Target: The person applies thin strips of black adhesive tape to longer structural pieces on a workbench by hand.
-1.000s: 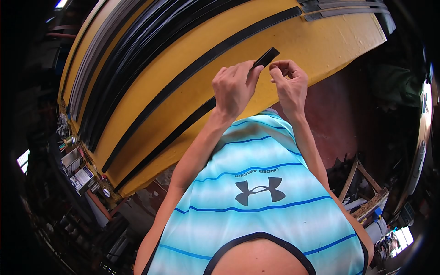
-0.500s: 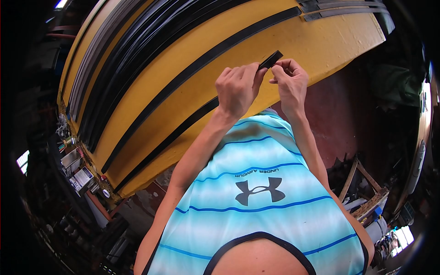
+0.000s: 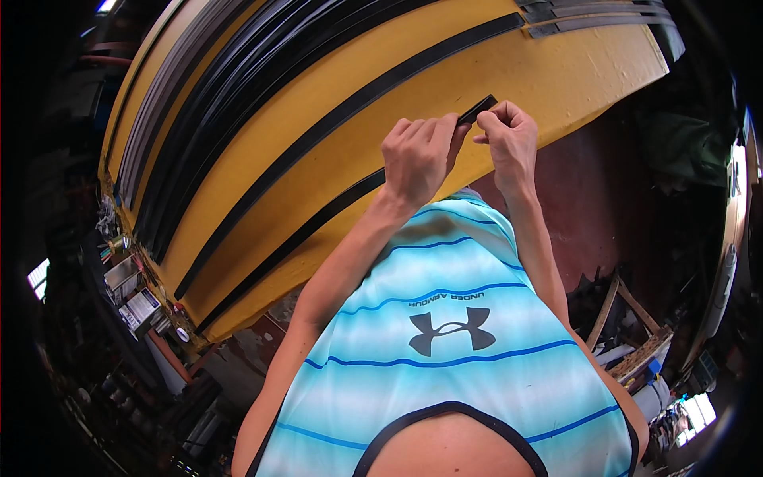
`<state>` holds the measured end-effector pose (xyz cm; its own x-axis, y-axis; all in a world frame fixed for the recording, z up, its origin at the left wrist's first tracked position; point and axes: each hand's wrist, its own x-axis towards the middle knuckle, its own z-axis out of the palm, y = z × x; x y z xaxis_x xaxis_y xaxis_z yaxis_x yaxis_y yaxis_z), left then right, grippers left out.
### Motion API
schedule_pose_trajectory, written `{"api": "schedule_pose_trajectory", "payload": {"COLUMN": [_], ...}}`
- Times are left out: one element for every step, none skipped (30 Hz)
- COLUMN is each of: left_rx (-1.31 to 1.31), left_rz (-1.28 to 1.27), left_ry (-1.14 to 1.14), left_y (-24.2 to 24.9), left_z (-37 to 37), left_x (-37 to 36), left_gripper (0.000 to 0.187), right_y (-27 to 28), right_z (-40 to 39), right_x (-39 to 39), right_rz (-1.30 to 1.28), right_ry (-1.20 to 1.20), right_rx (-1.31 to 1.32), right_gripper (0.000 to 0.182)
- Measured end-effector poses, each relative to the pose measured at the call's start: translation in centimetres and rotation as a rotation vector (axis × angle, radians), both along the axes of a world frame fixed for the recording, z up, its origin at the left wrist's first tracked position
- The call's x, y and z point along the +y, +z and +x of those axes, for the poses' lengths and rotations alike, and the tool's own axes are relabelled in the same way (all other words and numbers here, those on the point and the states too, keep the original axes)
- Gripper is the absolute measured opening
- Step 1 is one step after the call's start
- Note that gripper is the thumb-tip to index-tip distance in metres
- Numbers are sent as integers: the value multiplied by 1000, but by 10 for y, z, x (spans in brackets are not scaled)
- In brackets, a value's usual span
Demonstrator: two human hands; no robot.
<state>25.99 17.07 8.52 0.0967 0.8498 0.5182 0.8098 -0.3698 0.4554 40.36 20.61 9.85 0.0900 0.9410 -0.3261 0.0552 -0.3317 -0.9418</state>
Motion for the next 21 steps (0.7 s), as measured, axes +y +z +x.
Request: {"api": "schedule_pose_trajectory", "payload": {"left_rx": [1,1,-7,-15,-14,-29,-43,-42,-58,-74,-74,-89,-104,-103,-104,-104,-103,-108,-113,-113,-129], "left_rz": [-4,-4,-11,-17,-18,-12,-5,-6,-12,-18,-17,-2,12,12,-1,-13,-13,-12,-10,-9,-6], "left_ry": [-1,0,-4,-7,-6,-4,-1,-1,1,3,3,7,12,13,17,21,23,33,44,45,48], "left_y": [0,0,1,1,0,-1,-2,-1,-1,0,-1,-2,-3,-3,-2,-1,0,1,2,2,2], "left_z": [0,0,0,0,0,0,0,-1,-1,-1,-1,-2,-2,-2,-2,-2,-3,-4,-5,-6,-6], "left_x": [0,0,0,0,0,0,0,0,0,0,1,1,1,1,1,1,2,3,3,4,4], "left_gripper": [13,13,13,14,14,14,14,14,14,14,14,14,14,14,15,15,15,15,16,16,16], "right_y": [0,0,-1,-2,-3,-4,-5,-6,-7,-8,-9,-10,-11,-11,-11,-10,-9,-8,-8,-7,-7], "right_z": [0,-1,-1,-1,-1,-1,-2,-2,-2,-2,-2,-3,-3,-2,-2,-2,-1,-1,-1,-1,-1], "right_x": [0,0,0,0,0,0,0,-1,-1,-1,-1,-2,-2,-3,-4,-6,-7,-9,-10,-12,-13], "right_rz": [2,5,4,17,29,29,28,26,26,26,27,28,30,31,31,32,34,34,28,23,24], "right_ry": [-8,-17,-16,-35,-54,-54,-58,-63,-63,-56,-50,-50,-45,-39,-36,-22,-8,-6,17,39,40], "right_rx": [42,84,84,113,142,142,165,189,190,196,202,202,200,197,198,195,191,192,196,199,200], "right_gripper": [13,13,13,14,15,15,15,14,14,14,14,14,14,14,14,14,13,13,14,15,15]}}
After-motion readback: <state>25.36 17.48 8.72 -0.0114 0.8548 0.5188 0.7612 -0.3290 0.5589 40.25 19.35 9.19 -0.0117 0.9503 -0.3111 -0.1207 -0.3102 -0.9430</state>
